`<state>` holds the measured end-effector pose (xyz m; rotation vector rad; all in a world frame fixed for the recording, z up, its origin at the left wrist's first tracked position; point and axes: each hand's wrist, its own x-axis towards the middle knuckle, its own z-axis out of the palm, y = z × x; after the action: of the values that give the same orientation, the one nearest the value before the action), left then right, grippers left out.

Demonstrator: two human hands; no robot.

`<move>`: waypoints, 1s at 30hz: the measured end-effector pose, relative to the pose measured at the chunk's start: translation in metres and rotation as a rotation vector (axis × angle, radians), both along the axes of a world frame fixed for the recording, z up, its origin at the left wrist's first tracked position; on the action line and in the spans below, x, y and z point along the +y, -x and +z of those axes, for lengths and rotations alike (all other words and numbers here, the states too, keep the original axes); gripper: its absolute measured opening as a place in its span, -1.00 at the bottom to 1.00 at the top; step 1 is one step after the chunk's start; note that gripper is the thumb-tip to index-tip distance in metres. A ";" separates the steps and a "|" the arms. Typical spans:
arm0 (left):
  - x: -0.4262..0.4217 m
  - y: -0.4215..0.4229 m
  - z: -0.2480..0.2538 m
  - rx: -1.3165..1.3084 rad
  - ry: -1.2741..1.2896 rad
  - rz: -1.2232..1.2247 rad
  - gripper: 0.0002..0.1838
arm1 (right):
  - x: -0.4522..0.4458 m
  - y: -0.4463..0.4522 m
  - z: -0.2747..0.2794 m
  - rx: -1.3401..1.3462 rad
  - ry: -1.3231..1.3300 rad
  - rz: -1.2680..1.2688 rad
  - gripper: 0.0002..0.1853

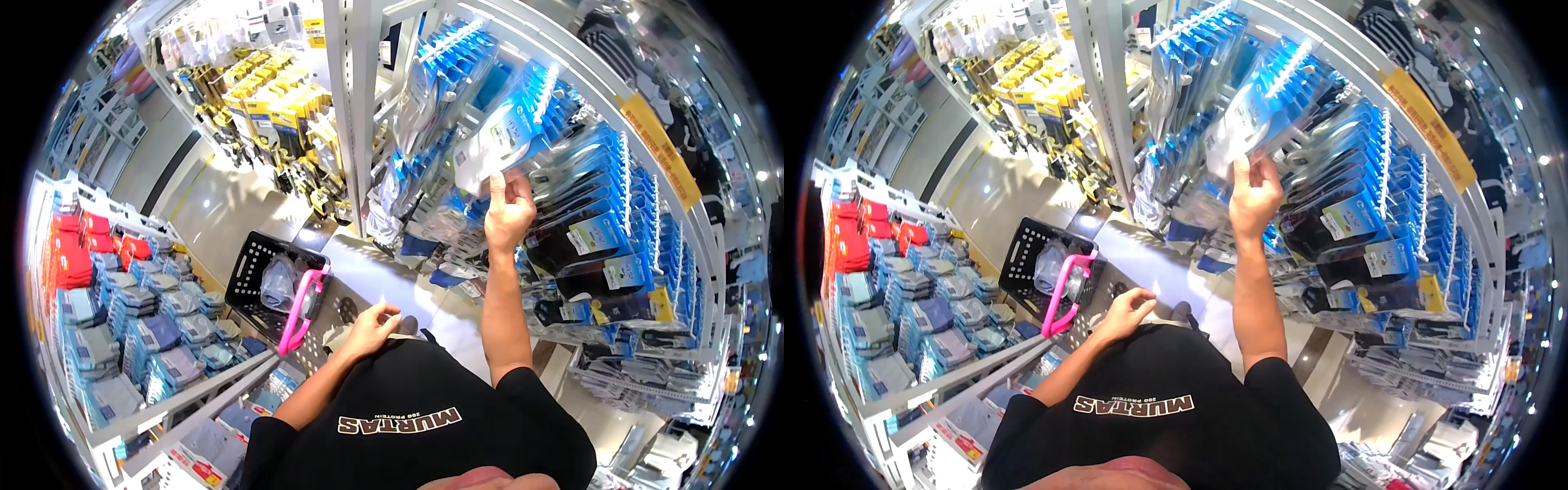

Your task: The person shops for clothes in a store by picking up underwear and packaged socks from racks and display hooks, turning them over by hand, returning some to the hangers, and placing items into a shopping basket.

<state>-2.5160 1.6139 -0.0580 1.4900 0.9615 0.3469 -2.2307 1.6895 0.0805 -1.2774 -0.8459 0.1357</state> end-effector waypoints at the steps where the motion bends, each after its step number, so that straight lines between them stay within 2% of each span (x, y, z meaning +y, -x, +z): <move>1: 0.006 0.004 -0.002 -0.013 -0.012 -0.011 -0.70 | -0.001 -0.002 0.000 -0.063 0.027 -0.038 -0.75; 2: 0.014 0.008 -0.006 -0.020 -0.032 -0.017 -0.70 | 0.000 -0.003 0.001 -0.127 0.053 -0.075 -0.76; 4: 0.028 0.013 -0.007 -0.034 -0.068 -0.027 -0.70 | -0.005 0.003 0.003 -0.099 0.001 -0.122 -0.78; 8: 0.058 0.023 0.012 -0.023 0.014 -0.080 -0.69 | -0.036 0.028 0.018 0.011 -0.049 -0.130 -0.79; 11: 0.073 0.021 0.026 -0.153 -0.020 -0.051 -0.68 | -0.062 0.041 0.021 0.085 -0.076 -0.023 -0.80; 13: 0.083 0.018 0.032 -0.269 0.007 -0.052 -0.69 | -0.063 0.063 0.025 0.105 -0.113 -0.047 -0.81; 15: 0.093 0.016 0.037 -0.403 0.045 -0.062 -0.70 | -0.066 0.083 0.016 0.154 -0.025 -0.025 -0.82; 19: 0.111 0.023 0.055 -0.666 0.346 -0.053 -0.68 | -0.060 0.124 -0.015 0.304 0.085 0.076 -0.84; 21: 0.114 0.029 0.057 -0.617 0.226 -0.076 -0.69 | -0.055 0.140 -0.030 0.404 0.095 0.128 -0.84; 22: 0.111 0.029 0.066 -0.680 0.355 -0.090 -0.70 | -0.053 0.148 -0.040 0.495 0.072 0.149 -0.82; 24: 0.112 0.035 0.061 -0.604 0.318 -0.098 -0.70 | -0.051 0.158 -0.051 0.629 0.064 0.227 -0.74; 26: 0.110 0.038 0.060 -0.548 0.270 -0.051 -0.70 | -0.051 0.166 -0.058 0.649 0.118 0.172 -0.73; 28: 0.110 0.040 0.064 -0.467 -0.054 -0.071 -0.69 | -0.050 0.168 -0.070 0.642 0.201 0.120 -0.68; 30: 0.110 0.041 0.084 -0.446 -0.321 -0.105 -0.67 | -0.046 0.170 -0.085 0.790 0.203 0.175 -0.60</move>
<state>-2.5568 1.7238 0.0264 1.6493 0.4845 0.7482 -2.4003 1.6432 -0.0040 -1.1898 -0.2568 0.8255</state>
